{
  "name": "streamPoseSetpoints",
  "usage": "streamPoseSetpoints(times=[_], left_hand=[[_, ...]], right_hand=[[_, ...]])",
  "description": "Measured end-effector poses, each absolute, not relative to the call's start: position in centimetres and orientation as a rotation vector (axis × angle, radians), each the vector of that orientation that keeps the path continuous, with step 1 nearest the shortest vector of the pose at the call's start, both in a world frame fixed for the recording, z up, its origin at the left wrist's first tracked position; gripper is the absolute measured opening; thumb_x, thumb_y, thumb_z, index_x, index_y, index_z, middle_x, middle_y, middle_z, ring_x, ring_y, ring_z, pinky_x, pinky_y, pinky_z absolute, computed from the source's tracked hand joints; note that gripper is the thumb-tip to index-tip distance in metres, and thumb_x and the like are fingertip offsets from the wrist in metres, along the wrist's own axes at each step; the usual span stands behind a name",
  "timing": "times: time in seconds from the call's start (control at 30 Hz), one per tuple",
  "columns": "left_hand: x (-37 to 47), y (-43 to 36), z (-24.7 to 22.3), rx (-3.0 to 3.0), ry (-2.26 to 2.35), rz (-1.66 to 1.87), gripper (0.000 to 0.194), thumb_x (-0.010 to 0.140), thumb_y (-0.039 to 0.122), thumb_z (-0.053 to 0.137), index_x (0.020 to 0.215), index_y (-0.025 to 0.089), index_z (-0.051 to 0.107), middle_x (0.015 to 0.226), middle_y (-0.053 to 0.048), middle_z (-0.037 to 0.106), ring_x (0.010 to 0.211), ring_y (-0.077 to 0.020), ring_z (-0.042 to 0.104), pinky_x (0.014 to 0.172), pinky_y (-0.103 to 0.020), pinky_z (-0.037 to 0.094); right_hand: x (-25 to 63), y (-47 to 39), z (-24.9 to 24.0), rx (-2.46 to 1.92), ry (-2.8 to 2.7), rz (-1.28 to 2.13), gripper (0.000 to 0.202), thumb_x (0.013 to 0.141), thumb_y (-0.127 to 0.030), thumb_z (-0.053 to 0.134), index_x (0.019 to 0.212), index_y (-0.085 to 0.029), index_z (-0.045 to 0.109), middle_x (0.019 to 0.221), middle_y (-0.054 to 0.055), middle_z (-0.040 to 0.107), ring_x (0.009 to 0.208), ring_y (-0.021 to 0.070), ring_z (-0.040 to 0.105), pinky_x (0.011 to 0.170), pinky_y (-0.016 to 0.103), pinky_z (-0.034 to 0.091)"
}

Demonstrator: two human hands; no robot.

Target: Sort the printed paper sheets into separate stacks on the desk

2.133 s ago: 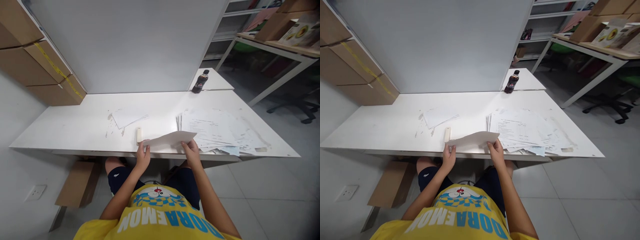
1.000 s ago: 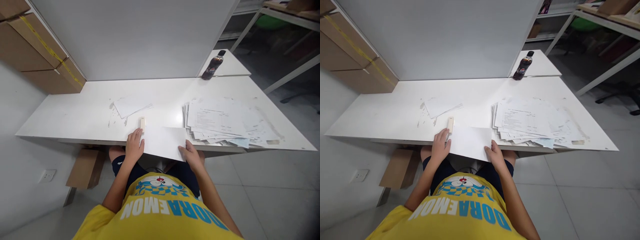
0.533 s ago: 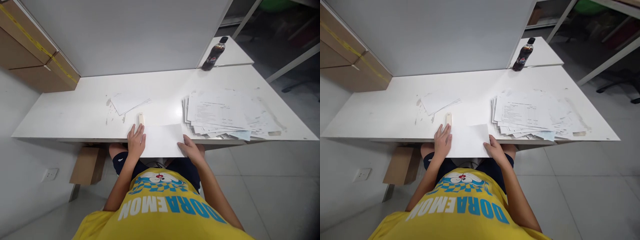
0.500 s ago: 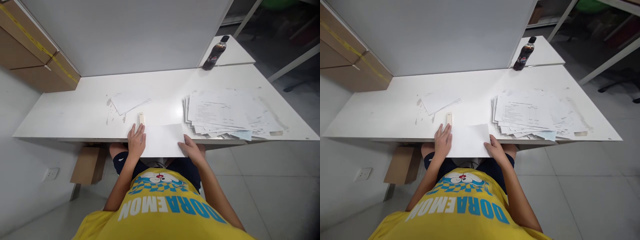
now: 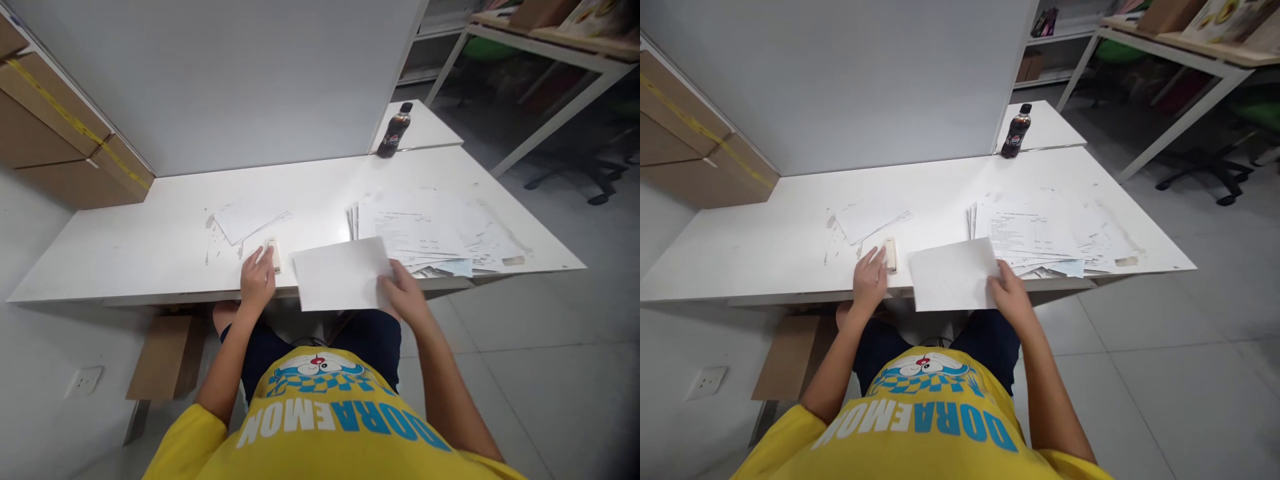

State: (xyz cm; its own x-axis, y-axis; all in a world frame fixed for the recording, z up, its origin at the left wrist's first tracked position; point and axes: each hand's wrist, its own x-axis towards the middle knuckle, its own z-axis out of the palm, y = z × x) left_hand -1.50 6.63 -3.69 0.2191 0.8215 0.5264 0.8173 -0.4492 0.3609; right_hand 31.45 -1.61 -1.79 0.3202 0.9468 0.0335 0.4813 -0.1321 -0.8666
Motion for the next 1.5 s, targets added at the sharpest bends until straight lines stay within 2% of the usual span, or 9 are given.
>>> streamPoseSetpoints(times=[0.1, 0.17, 0.27, 0.4, 0.57, 0.83, 1.07, 1.33, 1.5], left_hand=[[-4.2, 12.1, -2.9, 2.341, 1.835, 1.04, 0.054, 0.098, 0.03, 0.037, 0.149, 0.015, 0.038, 0.139, -0.016, 0.057, 0.136, -0.0296, 0.047, 0.113, -0.049, 0.037], [-6.1, 15.8, -2.7, 2.305, 1.957, 0.846, 0.071, 0.093, 0.04, 0.049, 0.154, 0.012, 0.025, 0.154, -0.017, 0.039, 0.147, -0.0338, 0.027, 0.118, -0.053, 0.026], [-8.0, 19.5, -3.3, 2.223, 2.038, 0.507, 0.078, 0.089, 0.049, 0.055, 0.151, 0.009, 0.03, 0.159, -0.02, 0.027, 0.149, -0.0373, 0.018, 0.119, -0.057, 0.019], [-8.3, 20.1, -4.2, 2.291, 2.047, 0.477, 0.051, 0.095, 0.044, 0.047, 0.134, 0.012, 0.055, 0.148, -0.017, 0.047, 0.141, -0.0349, 0.037, 0.116, -0.052, 0.028], [-7.6, 18.7, -4.1, 2.428, 2.014, 0.562, 0.04, 0.1, 0.039, 0.038, 0.109, 0.014, 0.067, 0.12, -0.015, 0.068, 0.116, -0.0313, 0.059, 0.102, -0.046, 0.041], [-7.2, 17.5, -3.7, 2.624, 1.678, 0.613, 0.045, 0.102, 0.044, 0.031, 0.108, 0.018, 0.067, 0.11, -0.013, 0.071, 0.108, -0.0268, 0.063, 0.097, -0.042, 0.044], [-7.3, 18.2, -3.8, 2.589, 1.573, 0.642, 0.042, 0.101, 0.04, 0.035, 0.121, 0.019, 0.064, 0.132, -0.009, 0.064, 0.141, -0.0252, 0.04, 0.115, -0.046, 0.031], [-8.0, 19.6, -4.9, 2.305, 2.015, 0.357, 0.059, 0.091, 0.031, 0.047, 0.145, 0.007, 0.042, 0.157, -0.018, 0.033, 0.148, -0.033, 0.025, 0.121, -0.052, 0.018], [-8.2, 19.4, -4.7, 2.421, 1.881, 0.313, 0.061, 0.092, 0.041, 0.048, 0.146, 0.012, 0.042, 0.156, -0.015, 0.034, 0.147, -0.0297, 0.028, 0.122, -0.052, 0.014]], right_hand=[[35.8, -0.5, 0.4, -1.921, -1.265, 0.356, 0.04, 0.075, -0.035, 0.053, 0.113, -0.023, 0.061, 0.085, 0.006, 0.066, 0.075, 0.0247, 0.057, 0.072, 0.038, 0.047], [38.7, 1.1, 1.2, -2.035, -1.259, 0.227, 0.05, 0.076, -0.035, 0.051, 0.124, -0.021, 0.056, 0.087, 0.009, 0.066, 0.072, 0.0252, 0.056, 0.069, 0.039, 0.046], [42.2, 3.8, 0.6, -2.179, -1.364, 0.153, 0.062, 0.078, -0.031, 0.047, 0.138, -0.013, 0.048, 0.102, 0.019, 0.066, 0.085, 0.0311, 0.059, 0.076, 0.047, 0.045], [44.0, 5.6, -2.2, -2.207, -1.366, -0.067, 0.07, 0.078, -0.029, 0.049, 0.141, 0.0, 0.043, 0.134, 0.033, 0.051, 0.127, 0.0426, 0.042, 0.098, 0.059, 0.034], [40.2, 4.8, -3.3, -1.891, -1.275, -0.312, 0.061, 0.086, -0.033, 0.046, 0.141, -0.006, 0.044, 0.143, 0.028, 0.044, 0.139, 0.0399, 0.029, 0.109, 0.062, 0.025], [27.1, 5.6, -2.4, -1.468, -1.639, 0.261, 0.047, 0.094, -0.039, 0.035, 0.135, -0.02, 0.05, 0.131, 0.016, 0.057, 0.127, 0.0285, 0.049, 0.109, 0.05, 0.037], [19.9, 13.7, -3.8, -1.568, -2.148, 0.522, 0.071, 0.086, -0.031, 0.049, 0.15, -0.007, 0.03, 0.159, 0.018, 0.029, 0.147, 0.0306, 0.025, 0.119, 0.047, 0.021], [18.3, 14.8, -5.2, -1.815, -1.867, 0.371, 0.063, 0.09, -0.038, 0.044, 0.143, -0.005, 0.039, 0.148, 0.02, 0.046, 0.136, 0.0336, 0.037, 0.113, 0.047, 0.025], [18.4, 14.5, -4.9, -1.942, -1.719, 0.248, 0.053, 0.089, -0.044, 0.046, 0.129, -0.009, 0.052, 0.14, 0.023, 0.049, 0.121, 0.0389, 0.041, 0.099, 0.053, 0.033]])
